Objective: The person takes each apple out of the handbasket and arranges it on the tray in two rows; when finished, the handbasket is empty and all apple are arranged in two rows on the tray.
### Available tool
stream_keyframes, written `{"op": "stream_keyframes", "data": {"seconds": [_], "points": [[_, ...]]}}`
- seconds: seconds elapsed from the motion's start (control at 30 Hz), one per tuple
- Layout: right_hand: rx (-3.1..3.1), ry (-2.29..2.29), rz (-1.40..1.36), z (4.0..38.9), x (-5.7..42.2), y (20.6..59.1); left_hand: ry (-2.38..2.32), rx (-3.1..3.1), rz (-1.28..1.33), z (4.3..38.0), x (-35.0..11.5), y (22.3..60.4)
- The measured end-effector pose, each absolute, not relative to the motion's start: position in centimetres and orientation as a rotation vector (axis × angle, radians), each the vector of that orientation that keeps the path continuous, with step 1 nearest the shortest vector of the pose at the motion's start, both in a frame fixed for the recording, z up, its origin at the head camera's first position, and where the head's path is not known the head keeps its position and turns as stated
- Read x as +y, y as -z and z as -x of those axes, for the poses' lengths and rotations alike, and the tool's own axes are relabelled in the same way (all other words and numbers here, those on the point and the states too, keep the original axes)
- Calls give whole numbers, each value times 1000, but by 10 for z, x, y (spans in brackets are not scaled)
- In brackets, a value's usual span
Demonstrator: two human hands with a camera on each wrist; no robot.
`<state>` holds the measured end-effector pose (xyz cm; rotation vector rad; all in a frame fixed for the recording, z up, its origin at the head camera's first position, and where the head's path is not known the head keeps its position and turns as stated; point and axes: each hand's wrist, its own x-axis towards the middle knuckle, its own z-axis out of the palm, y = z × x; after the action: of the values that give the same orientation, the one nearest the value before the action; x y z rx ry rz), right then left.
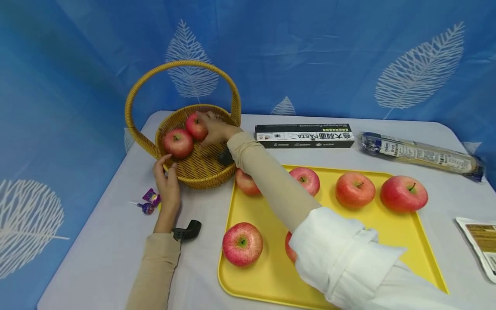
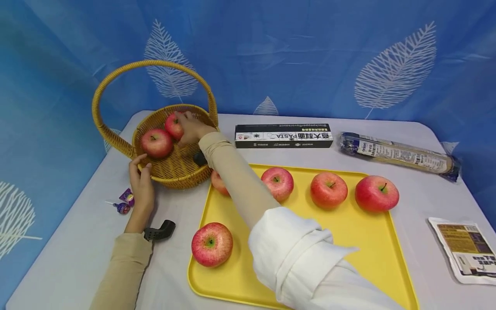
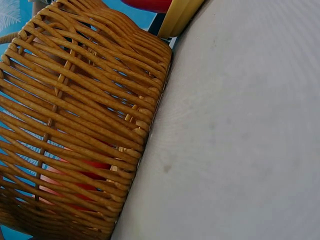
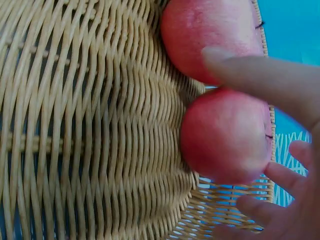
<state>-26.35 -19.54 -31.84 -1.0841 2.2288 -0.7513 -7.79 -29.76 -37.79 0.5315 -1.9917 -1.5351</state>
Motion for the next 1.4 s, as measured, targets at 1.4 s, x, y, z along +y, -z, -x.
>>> {"op": "stream_keyframes", "data": {"seconds": [1.4], "points": [[2268, 579, 1464, 223, -126, 257, 1475, -2027, -556, 82, -301, 387]]}}
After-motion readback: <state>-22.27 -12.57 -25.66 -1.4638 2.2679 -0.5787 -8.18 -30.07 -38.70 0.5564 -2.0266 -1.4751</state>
